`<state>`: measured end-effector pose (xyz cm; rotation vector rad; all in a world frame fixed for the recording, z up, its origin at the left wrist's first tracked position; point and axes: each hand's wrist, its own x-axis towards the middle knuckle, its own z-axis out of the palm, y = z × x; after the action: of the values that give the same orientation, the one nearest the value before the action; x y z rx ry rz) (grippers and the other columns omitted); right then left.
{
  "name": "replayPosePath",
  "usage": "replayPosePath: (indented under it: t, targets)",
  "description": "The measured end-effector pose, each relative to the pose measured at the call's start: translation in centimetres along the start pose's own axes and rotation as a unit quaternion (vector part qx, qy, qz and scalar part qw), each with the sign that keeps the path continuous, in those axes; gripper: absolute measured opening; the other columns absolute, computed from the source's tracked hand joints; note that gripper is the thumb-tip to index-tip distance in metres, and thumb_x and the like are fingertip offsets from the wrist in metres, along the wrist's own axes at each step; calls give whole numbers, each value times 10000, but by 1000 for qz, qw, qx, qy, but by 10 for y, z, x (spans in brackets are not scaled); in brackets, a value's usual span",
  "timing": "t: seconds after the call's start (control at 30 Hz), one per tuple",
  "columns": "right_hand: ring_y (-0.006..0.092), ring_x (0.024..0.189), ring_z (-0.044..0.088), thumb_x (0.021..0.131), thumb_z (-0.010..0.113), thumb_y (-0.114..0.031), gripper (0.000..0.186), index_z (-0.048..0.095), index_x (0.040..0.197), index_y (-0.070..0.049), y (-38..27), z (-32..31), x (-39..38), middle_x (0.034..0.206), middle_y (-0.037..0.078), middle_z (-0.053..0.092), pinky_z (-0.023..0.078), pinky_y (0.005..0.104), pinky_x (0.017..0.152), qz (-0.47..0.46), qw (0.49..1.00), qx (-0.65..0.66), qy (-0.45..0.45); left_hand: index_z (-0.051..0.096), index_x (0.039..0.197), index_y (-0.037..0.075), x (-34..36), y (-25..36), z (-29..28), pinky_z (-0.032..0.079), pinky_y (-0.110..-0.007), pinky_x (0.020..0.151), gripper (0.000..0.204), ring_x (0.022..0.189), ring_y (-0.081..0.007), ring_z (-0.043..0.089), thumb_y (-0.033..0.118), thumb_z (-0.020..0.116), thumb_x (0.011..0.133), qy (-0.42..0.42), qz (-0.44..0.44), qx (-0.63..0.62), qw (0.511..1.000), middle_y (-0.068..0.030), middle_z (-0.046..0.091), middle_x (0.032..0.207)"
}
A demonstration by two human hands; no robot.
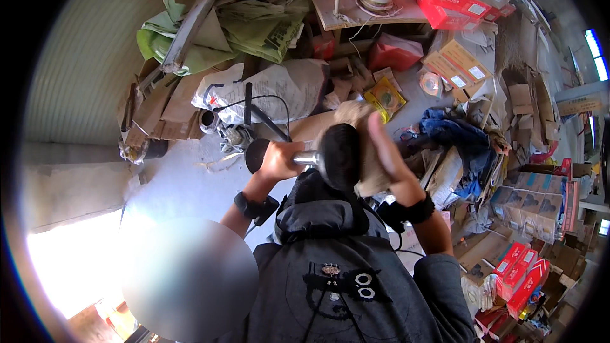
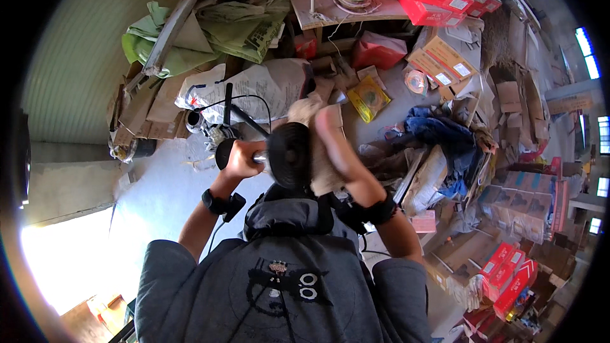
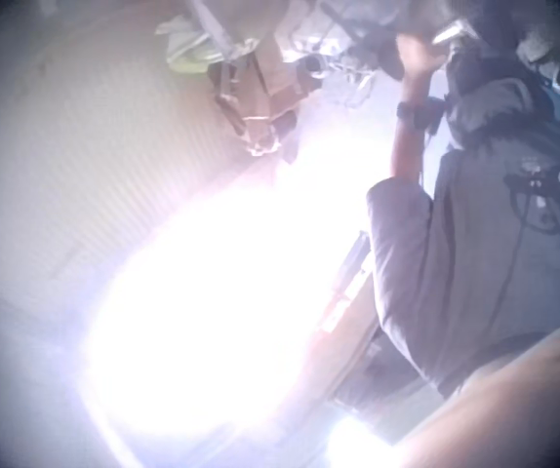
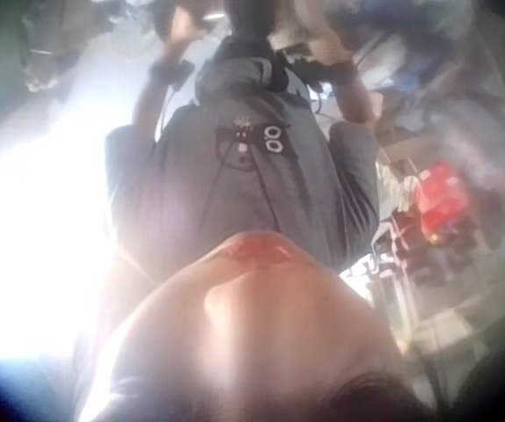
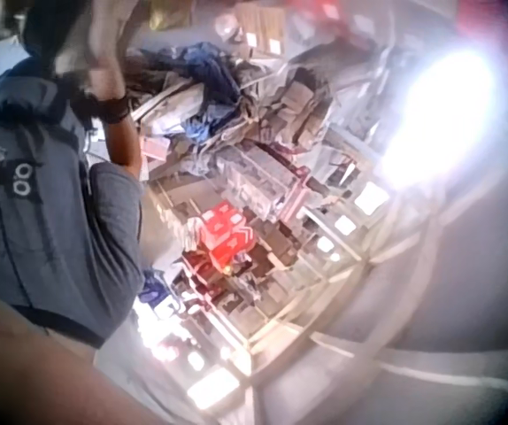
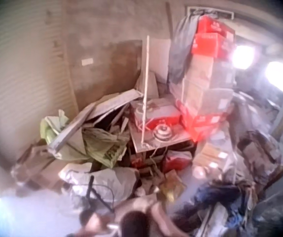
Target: The person wipes a metal lamp base and a circular glass component using a cloth, then places the glass component onto a red box.
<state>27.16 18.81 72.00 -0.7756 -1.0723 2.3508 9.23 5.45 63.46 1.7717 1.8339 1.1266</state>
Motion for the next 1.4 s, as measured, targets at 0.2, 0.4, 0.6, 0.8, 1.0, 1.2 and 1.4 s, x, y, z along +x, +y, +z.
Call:
replayPosePath:
  t: [0.2,0.4,0.6,0.8,1.0,1.2,1.4]
  targets:
    - [117,609,563,794,595,-344,359,611,775,14,20,-22,1,623,54,583,432,270,573,-101,945,-301,79,448,609,44,8,12,1,386,-362,474,166,531,-323,496,68,607,567,-149,-9,3,989,-123,461,536]
    - [298,644,602,767,594,-345,331,626,788,-16,1,-35,0,683,179,582,449,313,563,-149,865,-477,-47,498,624,64,3,6,12,398,-370,496,149,561,-322,518,125,633,615,-225,-16,0,974,-115,503,550]
    - [281,592,588,716,635,-281,273,616,760,-12,1,-31,9,645,146,580,448,319,545,-285,826,-468,-134,631,755,94,16,6,13,446,-404,622,176,688,-316,580,233,641,646,-354,-67,32,932,-130,593,672]
    - [280,617,574,577,707,-262,333,603,735,12,8,-20,22,683,107,585,473,328,591,-445,688,-545,-179,639,724,73,13,-10,21,441,-388,602,243,643,-294,584,304,665,654,-338,-111,42,934,-121,594,626]
    - [233,753,544,563,733,-272,335,600,719,-7,23,-17,33,726,86,572,423,348,771,-432,646,-575,-255,643,713,63,5,-36,26,444,-371,578,319,606,-256,586,367,685,624,-289,-165,71,940,-89,595,605]
    - [203,797,562,618,678,-368,351,639,722,-35,38,-31,20,742,72,615,373,351,849,-385,635,-602,-292,604,660,58,0,-42,36,418,-395,542,324,595,-295,563,341,731,566,-281,-199,44,938,-122,567,603]
    - [215,628,562,659,644,-417,382,643,656,-35,60,-62,4,575,79,569,408,313,759,-356,609,-672,-226,642,743,72,-6,-63,52,455,-390,606,352,658,-300,592,396,691,613,-260,-277,100,920,-144,597,664]
